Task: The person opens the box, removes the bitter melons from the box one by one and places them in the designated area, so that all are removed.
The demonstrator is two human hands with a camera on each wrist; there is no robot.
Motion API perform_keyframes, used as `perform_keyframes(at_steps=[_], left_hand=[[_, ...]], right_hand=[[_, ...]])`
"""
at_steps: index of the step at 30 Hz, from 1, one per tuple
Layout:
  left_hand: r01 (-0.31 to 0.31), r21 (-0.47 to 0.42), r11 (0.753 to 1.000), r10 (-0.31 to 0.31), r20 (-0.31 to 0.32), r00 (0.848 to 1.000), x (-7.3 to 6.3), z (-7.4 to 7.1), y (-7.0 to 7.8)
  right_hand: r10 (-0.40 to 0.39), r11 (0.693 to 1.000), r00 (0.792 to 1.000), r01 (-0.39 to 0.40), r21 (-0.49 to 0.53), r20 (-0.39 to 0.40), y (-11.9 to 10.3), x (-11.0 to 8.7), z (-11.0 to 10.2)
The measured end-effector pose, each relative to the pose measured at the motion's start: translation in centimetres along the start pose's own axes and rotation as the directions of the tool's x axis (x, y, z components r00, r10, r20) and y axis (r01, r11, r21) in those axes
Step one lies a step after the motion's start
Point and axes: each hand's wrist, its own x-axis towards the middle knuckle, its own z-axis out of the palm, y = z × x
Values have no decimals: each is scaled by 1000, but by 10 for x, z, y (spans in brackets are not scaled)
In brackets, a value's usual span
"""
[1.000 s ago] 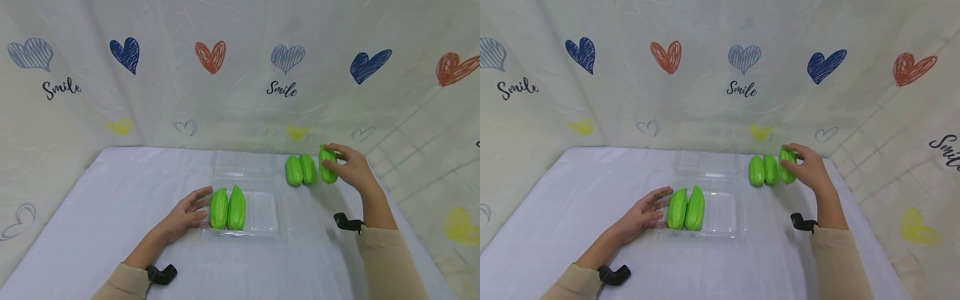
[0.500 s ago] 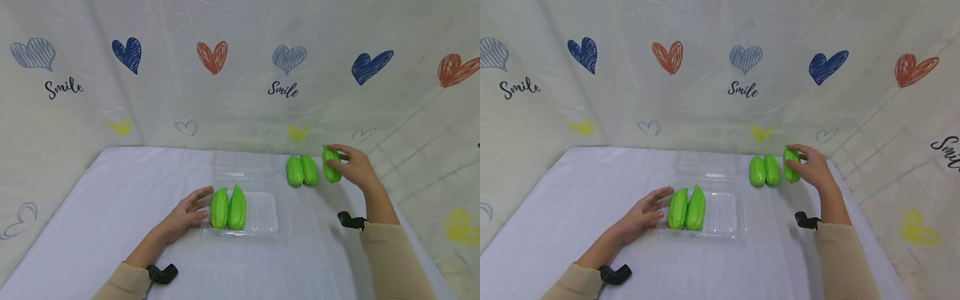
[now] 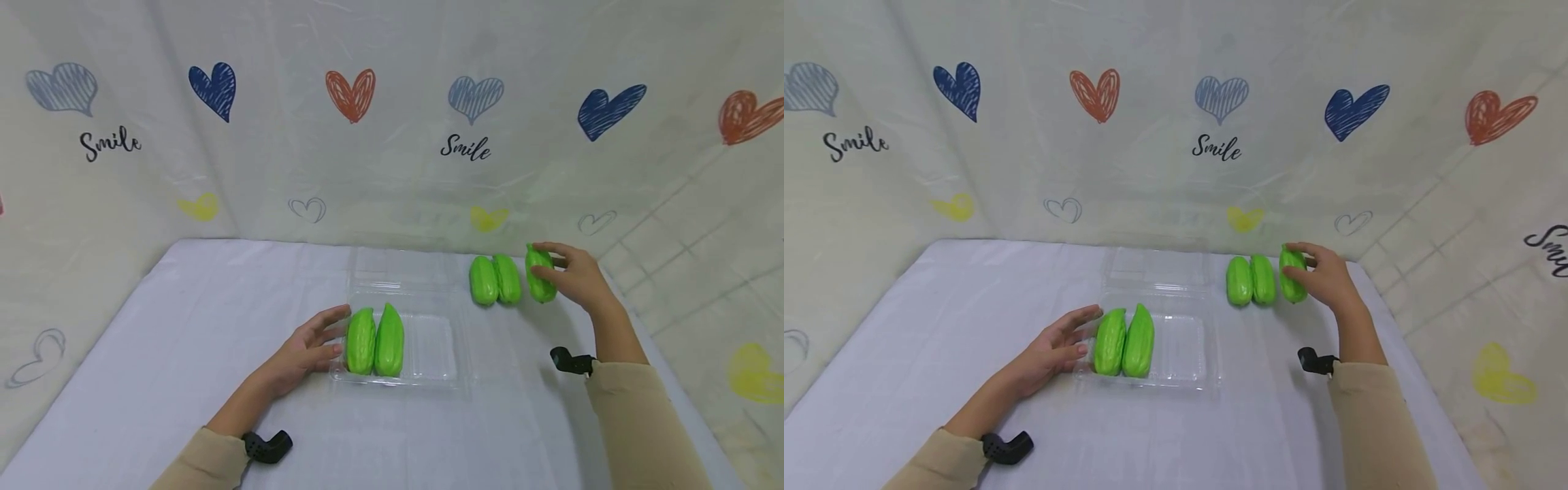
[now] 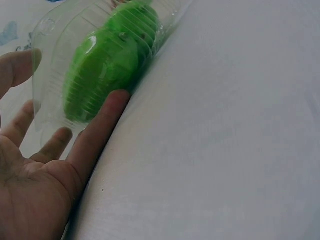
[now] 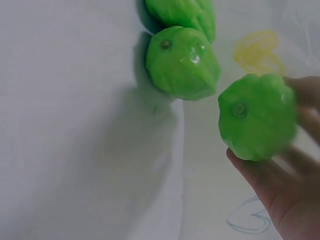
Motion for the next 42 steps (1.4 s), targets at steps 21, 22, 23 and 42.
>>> perform_keyframes(at_steps=[21,22,23,42], left_hand=[[1,-3,1000,-1,7,1000,2,0,-1],[2,-4,1000,-2,6,1000,2,0,-1],[3,-6,1000,-3,6,1000,2,0,-1],[11,-8,1000,-11,-2,1000,2,0,-2]], right_hand=[[49,999,998,-49,5,25,20,16,11],[52,999,998,-52,5,28,21,17,11],[52,999,998,-52,6,29,22,18,12],[107,994,991,-105,-32,79,31,31,20]])
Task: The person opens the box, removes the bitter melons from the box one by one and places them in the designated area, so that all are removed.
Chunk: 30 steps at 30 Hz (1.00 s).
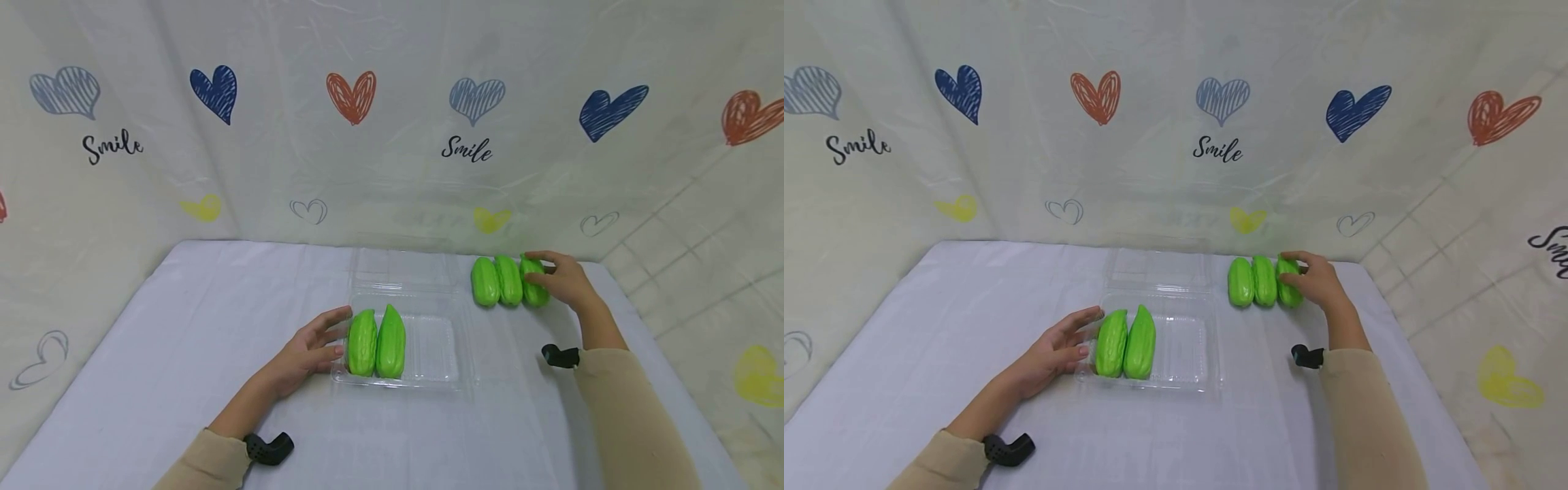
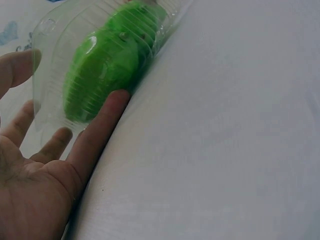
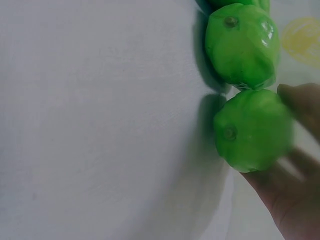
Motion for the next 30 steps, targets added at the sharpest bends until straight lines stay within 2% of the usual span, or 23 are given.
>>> perform_keyframes(at_steps=[10,19,24,30], left_hand=[[-6,1,1000,6,5,1000,-1,0,-1],[-14,12,1000,14,1,1000,-1,0,2],[-9,14,1000,9,-4,1000,-1,1,3],[-8,6,1000,8,-1,1000,0,1,3]], right_hand=[[7,1000,1000,-7,3,19,9,1,2],[0,1000,1000,0,-8,25,6,0,2],[-16,997,1000,16,-70,3,4,-1,1],[-67,983,996,55,-173,-64,0,-5,5]])
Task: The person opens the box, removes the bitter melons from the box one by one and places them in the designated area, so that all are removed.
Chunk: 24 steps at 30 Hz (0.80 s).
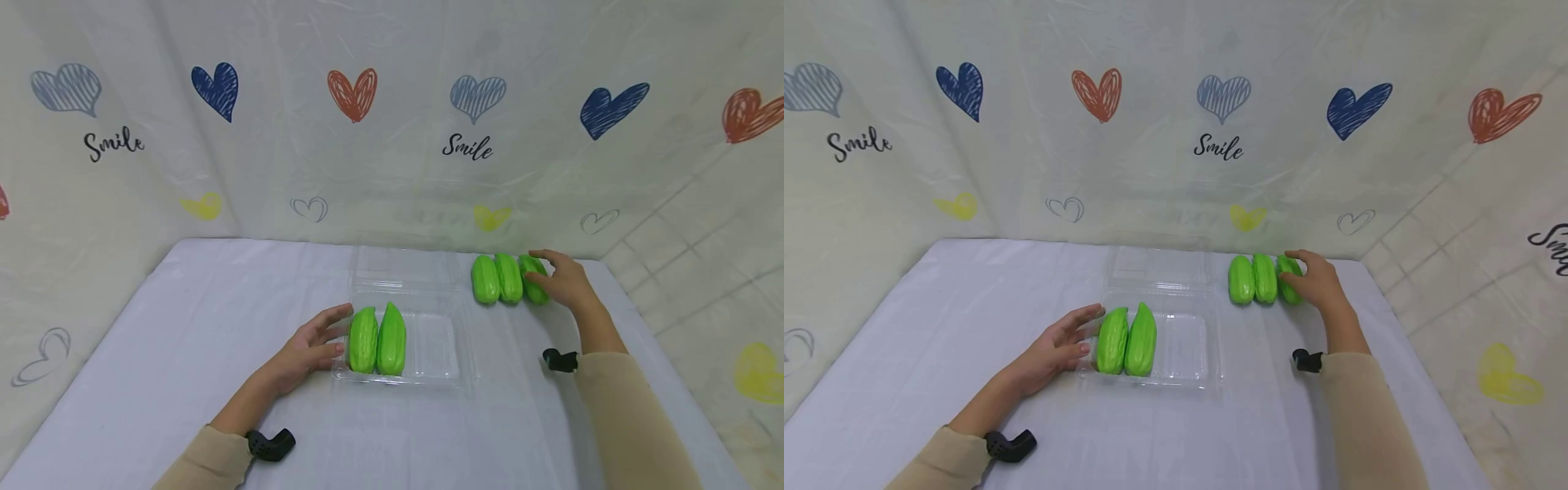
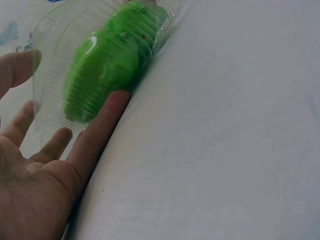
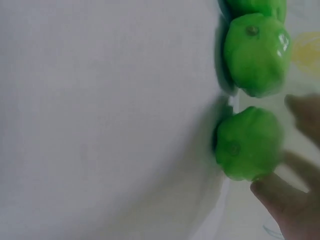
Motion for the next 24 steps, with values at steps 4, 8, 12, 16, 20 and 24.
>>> perform_keyframes(at_steps=[4,8,12,16,20,24], left_hand=[[2,-4,1000,-2,3,1000,1,-1,-2],[7,-5,1000,-7,10,1000,2,0,-2],[8,-5,1000,-8,9,1000,2,0,-4],[4,-6,1000,-3,8,1000,1,-1,-4],[-1,-11,1000,1,11,1000,1,-2,-4],[-3,-9,1000,4,9,1000,1,-2,-3]], right_hand=[[-48,999,996,48,-6,-78,-8,-6,1],[-85,996,984,90,27,-155,-19,-18,2],[-89,987,974,114,110,-208,-35,-31,3],[-92,969,964,144,201,-249,-53,-42,5],[-91,952,955,167,258,-281,-68,-52,6],[-75,937,955,166,308,-287,-80,-61,6]])
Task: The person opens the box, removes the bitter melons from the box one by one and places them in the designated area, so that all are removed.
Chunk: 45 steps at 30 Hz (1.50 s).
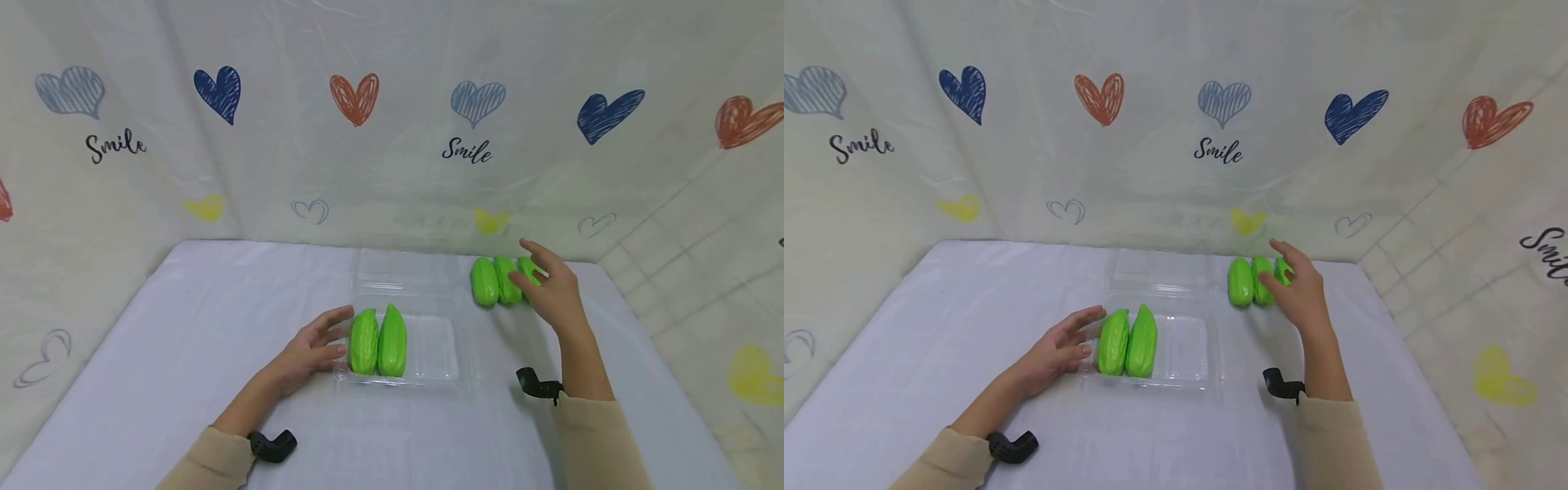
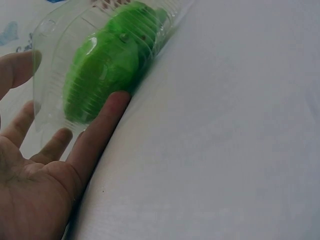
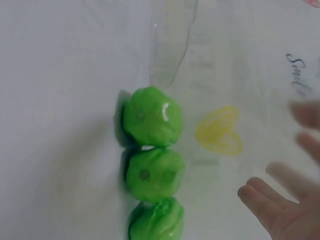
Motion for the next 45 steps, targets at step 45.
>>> perform_keyframes(at_steps=[45], left_hand=[[10,0,1000,-10,-14,1000,1,0,1]], right_hand=[[-312,950,871,274,152,379,-92,-56,102]])
